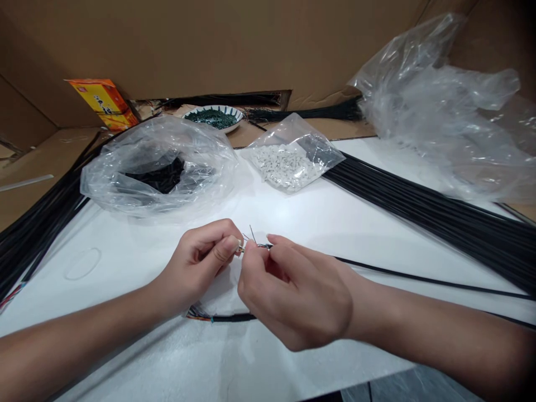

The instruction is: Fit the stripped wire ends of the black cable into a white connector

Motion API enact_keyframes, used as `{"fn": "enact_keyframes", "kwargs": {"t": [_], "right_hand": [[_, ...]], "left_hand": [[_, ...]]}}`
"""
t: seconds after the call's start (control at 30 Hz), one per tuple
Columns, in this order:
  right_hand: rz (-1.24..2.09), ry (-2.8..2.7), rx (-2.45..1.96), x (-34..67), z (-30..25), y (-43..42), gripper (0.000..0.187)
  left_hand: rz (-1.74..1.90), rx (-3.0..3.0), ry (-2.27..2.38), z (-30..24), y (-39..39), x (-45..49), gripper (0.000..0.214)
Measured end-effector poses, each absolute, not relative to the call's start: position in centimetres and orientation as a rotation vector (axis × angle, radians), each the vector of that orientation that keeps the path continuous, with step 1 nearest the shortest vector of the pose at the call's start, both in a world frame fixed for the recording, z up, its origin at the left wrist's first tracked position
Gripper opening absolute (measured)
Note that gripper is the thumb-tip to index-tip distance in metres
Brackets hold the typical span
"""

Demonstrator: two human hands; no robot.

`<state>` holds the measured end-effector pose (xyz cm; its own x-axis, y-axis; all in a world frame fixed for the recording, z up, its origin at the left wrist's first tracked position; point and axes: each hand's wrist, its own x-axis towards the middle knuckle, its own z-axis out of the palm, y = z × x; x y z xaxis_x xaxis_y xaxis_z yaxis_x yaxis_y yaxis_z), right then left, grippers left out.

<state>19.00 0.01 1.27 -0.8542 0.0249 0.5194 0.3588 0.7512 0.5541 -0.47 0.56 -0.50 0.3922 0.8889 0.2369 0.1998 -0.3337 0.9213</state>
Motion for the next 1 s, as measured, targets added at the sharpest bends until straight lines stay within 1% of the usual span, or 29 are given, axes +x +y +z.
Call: {"fn": "enact_keyframes", "kwargs": {"t": [0.1,0.27,0.43,0.53,0.77,1.0], "right_hand": [[-0.924,-2.467,-0.267,19.13,1.31,-0.03,0.026],[-0.792,-2.439,-0.362,19.03,1.27,-0.27,0.026],[-0.831,-2.450,-0.335,18.82,1.50,-0.35,0.026],[-0.796,-2.444,-0.335,18.70,1.75,-0.24,0.026],[-0.725,-2.428,-0.310,18.49,1.84,0.23,0.030],[-0.696,-2.433,-0.340,18.29,1.96,-0.04,0.033]], "left_hand": [[0.971,1.700,0.934,-0.60,0.62,-0.53,0.030],[0.980,1.666,0.910,-0.67,0.68,-0.51,0.030],[0.989,1.675,0.904,-0.64,0.69,-0.40,0.030],[0.982,1.670,0.928,-0.64,0.62,-0.46,0.031],[0.972,1.655,0.928,-0.73,0.64,-0.45,0.031],[0.996,1.765,0.862,-0.60,0.54,-0.53,0.028]]}}
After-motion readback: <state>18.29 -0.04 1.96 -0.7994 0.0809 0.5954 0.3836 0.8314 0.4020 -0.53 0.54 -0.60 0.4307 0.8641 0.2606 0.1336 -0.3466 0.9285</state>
